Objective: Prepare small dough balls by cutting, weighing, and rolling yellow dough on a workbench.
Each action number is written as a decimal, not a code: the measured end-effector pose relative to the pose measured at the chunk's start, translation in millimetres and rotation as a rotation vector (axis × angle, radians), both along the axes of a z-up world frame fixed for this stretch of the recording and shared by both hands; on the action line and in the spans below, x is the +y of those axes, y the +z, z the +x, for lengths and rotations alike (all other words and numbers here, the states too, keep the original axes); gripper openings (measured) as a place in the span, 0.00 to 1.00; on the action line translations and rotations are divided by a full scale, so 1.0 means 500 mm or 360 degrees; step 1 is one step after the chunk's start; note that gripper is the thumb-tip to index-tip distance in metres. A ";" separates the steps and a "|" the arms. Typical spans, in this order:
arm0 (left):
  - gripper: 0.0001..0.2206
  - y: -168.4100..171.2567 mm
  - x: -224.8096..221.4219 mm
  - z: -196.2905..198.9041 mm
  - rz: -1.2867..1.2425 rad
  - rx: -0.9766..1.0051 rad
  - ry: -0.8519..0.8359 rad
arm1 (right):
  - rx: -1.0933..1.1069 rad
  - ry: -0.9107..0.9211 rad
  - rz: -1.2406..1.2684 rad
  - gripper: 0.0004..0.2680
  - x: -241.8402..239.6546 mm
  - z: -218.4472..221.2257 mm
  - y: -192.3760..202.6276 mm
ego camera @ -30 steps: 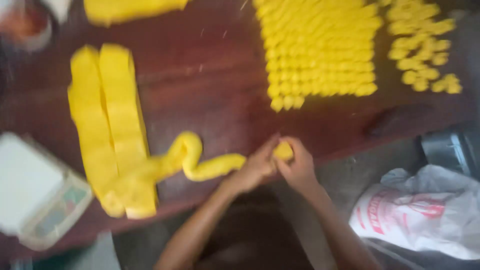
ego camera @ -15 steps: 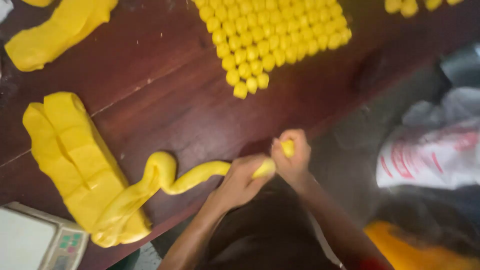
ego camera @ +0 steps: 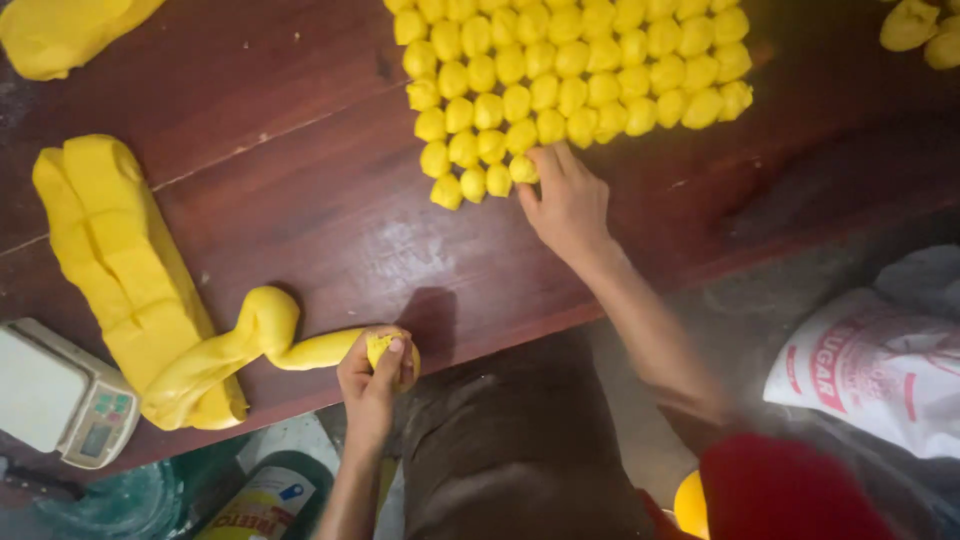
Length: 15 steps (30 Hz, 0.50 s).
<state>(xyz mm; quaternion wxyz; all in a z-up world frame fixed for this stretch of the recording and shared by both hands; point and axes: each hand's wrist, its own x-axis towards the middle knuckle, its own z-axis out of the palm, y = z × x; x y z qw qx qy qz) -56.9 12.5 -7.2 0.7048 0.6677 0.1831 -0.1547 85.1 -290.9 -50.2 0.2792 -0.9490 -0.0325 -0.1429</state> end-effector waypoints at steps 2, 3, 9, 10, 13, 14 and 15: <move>0.08 -0.005 0.021 -0.021 -0.0031 -0.0054 0.0058 | 0.0262 0.0070 -0.0087 0.17 0.006 0.008 0.057; 0.08 -0.026 0.024 -0.007 -0.0072 -0.0119 0.0075 | 0.0196 0.0081 -0.0129 0.17 0.008 0.018 0.122; 0.08 -0.045 0.129 0.013 -0.0210 -0.0138 0.0181 | 0.0247 0.0103 0.0149 0.26 -0.081 -0.054 0.345; 0.08 -0.046 0.152 0.011 -0.0245 -0.0209 0.0114 | 0.0253 0.0095 0.0126 0.26 -0.185 -0.085 0.274; 0.07 -0.053 0.183 0.033 -0.0315 -0.0326 0.0066 | 0.0255 0.0187 0.0081 0.26 -0.379 -0.147 0.114; 0.07 -0.053 0.197 0.021 -0.0322 -0.0322 0.0030 | 0.0294 0.0229 0.0093 0.26 -0.434 -0.171 0.083; 0.07 -0.031 0.220 0.010 -0.0294 -0.0261 0.0009 | 0.0351 0.0209 0.0133 0.26 -0.455 -0.242 0.056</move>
